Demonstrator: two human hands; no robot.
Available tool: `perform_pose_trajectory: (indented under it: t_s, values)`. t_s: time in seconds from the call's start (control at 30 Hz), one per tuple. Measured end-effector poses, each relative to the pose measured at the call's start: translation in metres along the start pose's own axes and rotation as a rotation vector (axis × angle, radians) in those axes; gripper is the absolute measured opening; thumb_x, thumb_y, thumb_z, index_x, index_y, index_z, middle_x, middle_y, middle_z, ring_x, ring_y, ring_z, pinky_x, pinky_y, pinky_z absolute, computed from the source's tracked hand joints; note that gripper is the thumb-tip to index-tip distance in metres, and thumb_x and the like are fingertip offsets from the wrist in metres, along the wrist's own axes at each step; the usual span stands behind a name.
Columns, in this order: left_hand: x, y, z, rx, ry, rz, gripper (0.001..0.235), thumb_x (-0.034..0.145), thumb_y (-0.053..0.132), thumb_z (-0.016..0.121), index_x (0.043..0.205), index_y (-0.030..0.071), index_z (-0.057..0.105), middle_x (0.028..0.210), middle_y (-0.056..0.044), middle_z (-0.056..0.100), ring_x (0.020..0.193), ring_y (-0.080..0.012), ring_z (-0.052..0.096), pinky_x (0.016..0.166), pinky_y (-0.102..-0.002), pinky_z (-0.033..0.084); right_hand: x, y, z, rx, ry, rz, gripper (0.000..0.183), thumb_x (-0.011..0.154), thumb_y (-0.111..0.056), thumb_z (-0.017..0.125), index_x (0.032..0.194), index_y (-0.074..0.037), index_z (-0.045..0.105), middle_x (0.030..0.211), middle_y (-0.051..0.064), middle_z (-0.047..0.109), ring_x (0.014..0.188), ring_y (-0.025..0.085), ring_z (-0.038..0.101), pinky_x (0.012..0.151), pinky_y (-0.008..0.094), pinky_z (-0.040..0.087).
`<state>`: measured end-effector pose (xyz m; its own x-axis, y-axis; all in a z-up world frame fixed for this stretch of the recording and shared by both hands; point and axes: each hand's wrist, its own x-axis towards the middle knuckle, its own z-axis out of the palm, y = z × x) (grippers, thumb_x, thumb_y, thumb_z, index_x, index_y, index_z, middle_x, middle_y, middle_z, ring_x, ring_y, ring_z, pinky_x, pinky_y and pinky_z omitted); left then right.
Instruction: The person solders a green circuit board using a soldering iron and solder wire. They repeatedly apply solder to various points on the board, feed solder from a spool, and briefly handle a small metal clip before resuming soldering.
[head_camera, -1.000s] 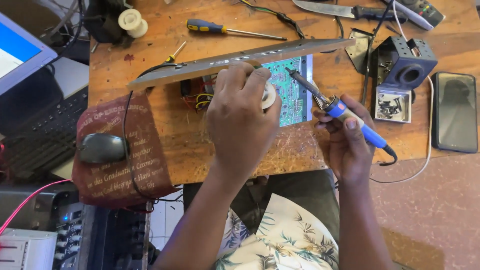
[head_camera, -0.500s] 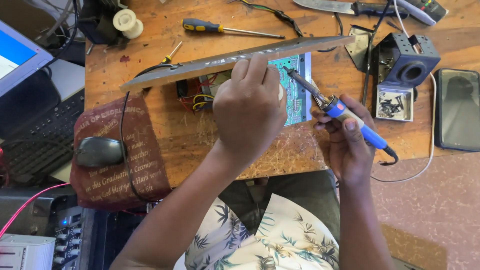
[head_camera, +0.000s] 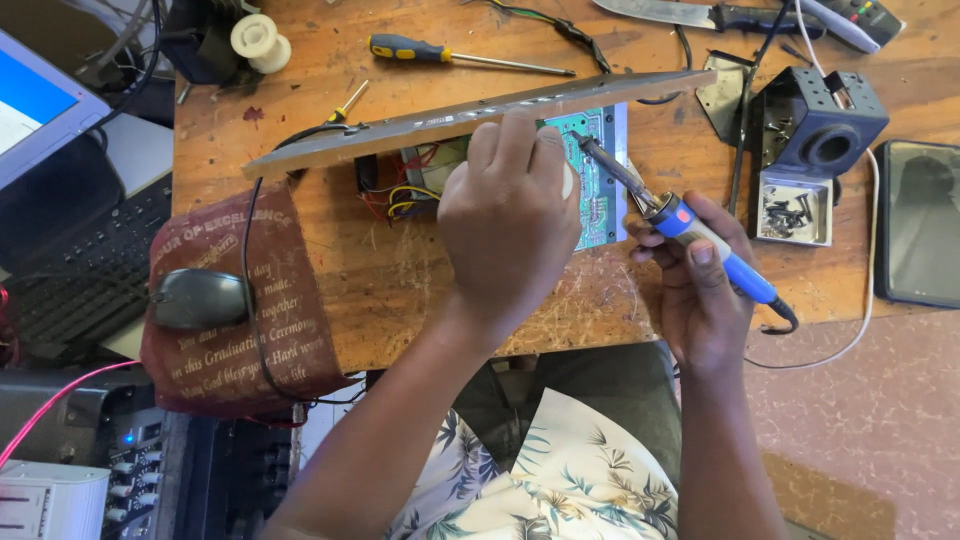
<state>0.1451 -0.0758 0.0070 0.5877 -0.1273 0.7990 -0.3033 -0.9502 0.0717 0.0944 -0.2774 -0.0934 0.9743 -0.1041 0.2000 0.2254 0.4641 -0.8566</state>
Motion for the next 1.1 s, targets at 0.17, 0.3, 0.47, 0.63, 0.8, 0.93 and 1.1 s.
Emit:
perform_pose_trajectory:
  t_s: [0.17,0.3,0.47,0.63,0.8,0.93,1.1]
  values:
    - [-0.014,-0.011,-0.044,-0.335,0.032,-0.172,0.022,0.089,0.000,0.091,0.102,0.008,0.075,0.111,-0.009,0.070,0.099,-0.0302,0.068,0.074,-0.036,0.057,0.000,0.003,-0.002,0.002,0.000,-0.024,0.050,0.110,-0.031,0.072,0.151,-0.007,0.059,0.113,0.020,0.074,0.119,0.038,0.077,0.093,0.036,0.067]
    - [-0.047,-0.028,-0.067,-0.502,0.026,-0.472,0.015,0.091,-0.008,0.080,0.102,0.001,0.078,0.105,-0.013,0.069,0.089,-0.0237,0.065,0.074,-0.033,0.055,-0.002,0.002,-0.003,-0.009,0.016,-0.008,0.051,0.110,-0.030,0.071,0.151,-0.005,0.057,0.115,0.022,0.073,0.117,0.037,0.076,0.095,0.036,0.066]
    - [-0.097,-0.061,-0.063,-0.371,-0.084,-0.516,0.013,0.096,-0.006,0.077,0.106,0.001,0.080,0.107,-0.013,0.067,0.098,-0.0254,0.068,0.086,-0.036,0.058,-0.001,0.002,-0.003,0.009,0.021,0.001,0.050,0.107,-0.033,0.075,0.148,-0.009,0.060,0.126,0.023,0.073,0.118,0.036,0.076,0.095,0.036,0.067]
    - [-0.133,-0.079,-0.041,-0.304,-0.132,-0.495,0.026,0.089,-0.005,0.079,0.114,0.004,0.077,0.104,-0.016,0.067,0.097,-0.0387,0.073,0.080,-0.044,0.059,0.003,0.016,-0.011,-0.027,0.059,-0.066,0.054,0.105,-0.033,0.067,0.150,-0.006,0.058,0.114,0.026,0.074,0.113,0.034,0.078,0.097,0.042,0.069]
    - [-0.121,-0.070,-0.048,-0.354,-0.189,-0.473,0.010,0.102,-0.004,0.072,0.112,-0.006,0.070,0.108,-0.022,0.065,0.109,-0.0392,0.068,0.093,-0.046,0.055,0.003,0.016,-0.013,-0.037,0.055,-0.069,0.054,0.103,-0.034,0.068,0.148,-0.005,0.059,0.113,0.027,0.075,0.111,0.033,0.079,0.097,0.042,0.069]
    - [-0.132,-0.076,-0.040,-0.311,-0.174,-0.421,0.024,0.098,-0.001,0.079,0.120,0.005,0.073,0.116,-0.014,0.064,0.111,-0.0400,0.069,0.092,-0.048,0.057,0.002,0.019,-0.022,-0.016,0.064,-0.054,0.055,0.103,-0.034,0.066,0.149,-0.004,0.058,0.112,0.027,0.075,0.111,0.033,0.079,0.098,0.042,0.068]
    - [-0.141,-0.084,-0.038,-0.326,-0.253,-0.436,0.026,0.100,0.013,0.078,0.126,0.010,0.072,0.125,-0.011,0.063,0.119,-0.0371,0.066,0.099,-0.052,0.052,0.001,0.019,-0.022,-0.019,0.064,-0.047,0.056,0.103,-0.036,0.067,0.149,-0.004,0.058,0.109,0.026,0.075,0.112,0.035,0.080,0.097,0.043,0.068]
